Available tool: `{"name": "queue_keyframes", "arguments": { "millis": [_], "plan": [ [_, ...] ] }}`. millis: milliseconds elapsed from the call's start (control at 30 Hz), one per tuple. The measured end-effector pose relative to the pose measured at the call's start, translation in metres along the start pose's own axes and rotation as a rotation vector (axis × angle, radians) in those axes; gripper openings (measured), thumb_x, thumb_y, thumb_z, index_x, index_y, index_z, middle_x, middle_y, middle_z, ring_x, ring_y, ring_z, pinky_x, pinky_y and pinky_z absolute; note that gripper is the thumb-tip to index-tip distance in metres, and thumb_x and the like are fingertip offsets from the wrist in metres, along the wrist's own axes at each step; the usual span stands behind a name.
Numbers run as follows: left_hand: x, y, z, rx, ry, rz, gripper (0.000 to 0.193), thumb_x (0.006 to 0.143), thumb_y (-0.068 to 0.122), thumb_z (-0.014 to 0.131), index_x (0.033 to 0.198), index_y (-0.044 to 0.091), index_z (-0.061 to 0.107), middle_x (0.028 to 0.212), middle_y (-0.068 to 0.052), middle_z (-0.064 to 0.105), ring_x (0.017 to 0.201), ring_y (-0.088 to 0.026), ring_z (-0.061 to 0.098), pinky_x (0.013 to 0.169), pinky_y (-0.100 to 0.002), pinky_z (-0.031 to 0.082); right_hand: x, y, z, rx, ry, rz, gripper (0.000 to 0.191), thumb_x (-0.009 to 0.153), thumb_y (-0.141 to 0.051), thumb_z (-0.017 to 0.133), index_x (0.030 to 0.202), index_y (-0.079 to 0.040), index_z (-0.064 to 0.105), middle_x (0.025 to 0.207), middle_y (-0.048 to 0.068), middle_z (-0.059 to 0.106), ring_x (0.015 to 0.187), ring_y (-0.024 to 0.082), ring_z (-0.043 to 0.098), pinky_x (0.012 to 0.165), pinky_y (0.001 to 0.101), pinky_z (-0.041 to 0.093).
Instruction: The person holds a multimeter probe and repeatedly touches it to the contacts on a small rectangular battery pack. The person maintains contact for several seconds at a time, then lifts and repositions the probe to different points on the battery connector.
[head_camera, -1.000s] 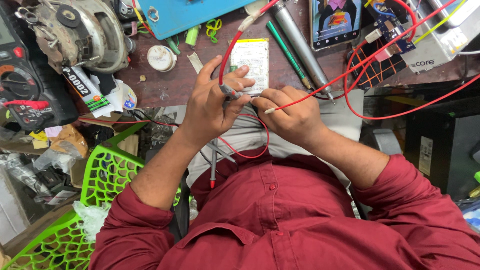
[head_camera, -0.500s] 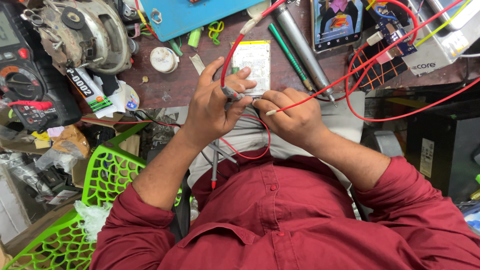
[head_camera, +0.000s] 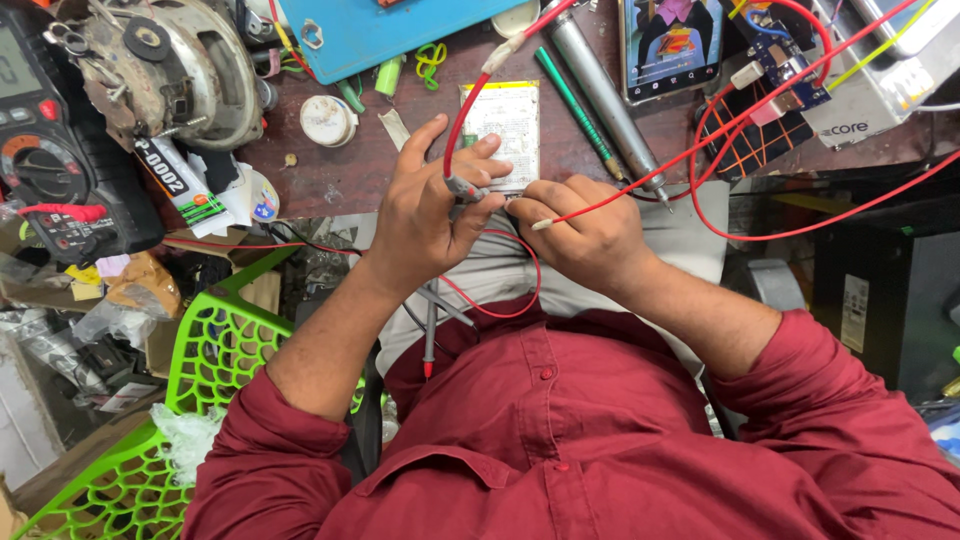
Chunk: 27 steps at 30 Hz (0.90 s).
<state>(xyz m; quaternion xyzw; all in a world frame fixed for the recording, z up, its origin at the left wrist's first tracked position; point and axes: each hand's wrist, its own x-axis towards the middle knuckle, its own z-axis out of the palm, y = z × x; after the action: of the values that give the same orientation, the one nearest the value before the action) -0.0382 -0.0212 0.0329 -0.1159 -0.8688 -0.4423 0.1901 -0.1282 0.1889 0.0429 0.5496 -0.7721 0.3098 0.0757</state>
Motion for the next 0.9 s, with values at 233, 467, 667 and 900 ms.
{"name": "queue_keyframes", "arguments": {
  "millis": [233,467,667,900],
  "plan": [
    [-0.0035,0.0012,0.0030,0.022,0.002,-0.010,0.032,0.107,0.013,0.067,0.125,0.011,0.041,0.120,-0.007,0.075,0.130,-0.031,0.067,0.122,-0.064,0.033,-0.0003,-0.0023,-0.0020,-0.017,0.000,0.003,0.026,0.083,-0.007,0.080,0.107,-0.013,0.071,0.105,0.001,0.069,0.077,0.019,0.063,0.065,0.0342,0.051],
    [-0.0053,0.0003,0.0041,0.041,0.004,-0.008,0.033,0.107,0.013,0.067,0.126,0.011,0.040,0.120,-0.007,0.075,0.131,-0.030,0.067,0.121,-0.064,0.033,0.0008,-0.0037,-0.0027,-0.014,-0.003,0.007,0.025,0.084,-0.007,0.080,0.107,-0.013,0.070,0.106,0.001,0.069,0.078,0.019,0.063,0.066,0.0341,0.051],
    [-0.0055,0.0005,0.0043,0.041,0.007,-0.012,0.033,0.107,0.013,0.068,0.125,0.011,0.040,0.119,-0.007,0.075,0.131,-0.030,0.067,0.121,-0.064,0.034,-0.0003,-0.0030,-0.0022,-0.014,-0.005,0.006,0.025,0.085,-0.008,0.080,0.107,-0.013,0.070,0.107,0.001,0.069,0.078,0.019,0.063,0.066,0.0339,0.051],
    [-0.0059,0.0007,0.0036,0.033,0.007,-0.005,0.033,0.106,0.012,0.068,0.124,0.011,0.040,0.119,-0.007,0.075,0.131,-0.030,0.067,0.122,-0.063,0.033,-0.0012,-0.0031,-0.0005,-0.028,-0.001,-0.002,0.025,0.085,-0.008,0.080,0.107,-0.013,0.070,0.106,0.001,0.069,0.079,0.018,0.063,0.066,0.0337,0.052]
  ]
}}
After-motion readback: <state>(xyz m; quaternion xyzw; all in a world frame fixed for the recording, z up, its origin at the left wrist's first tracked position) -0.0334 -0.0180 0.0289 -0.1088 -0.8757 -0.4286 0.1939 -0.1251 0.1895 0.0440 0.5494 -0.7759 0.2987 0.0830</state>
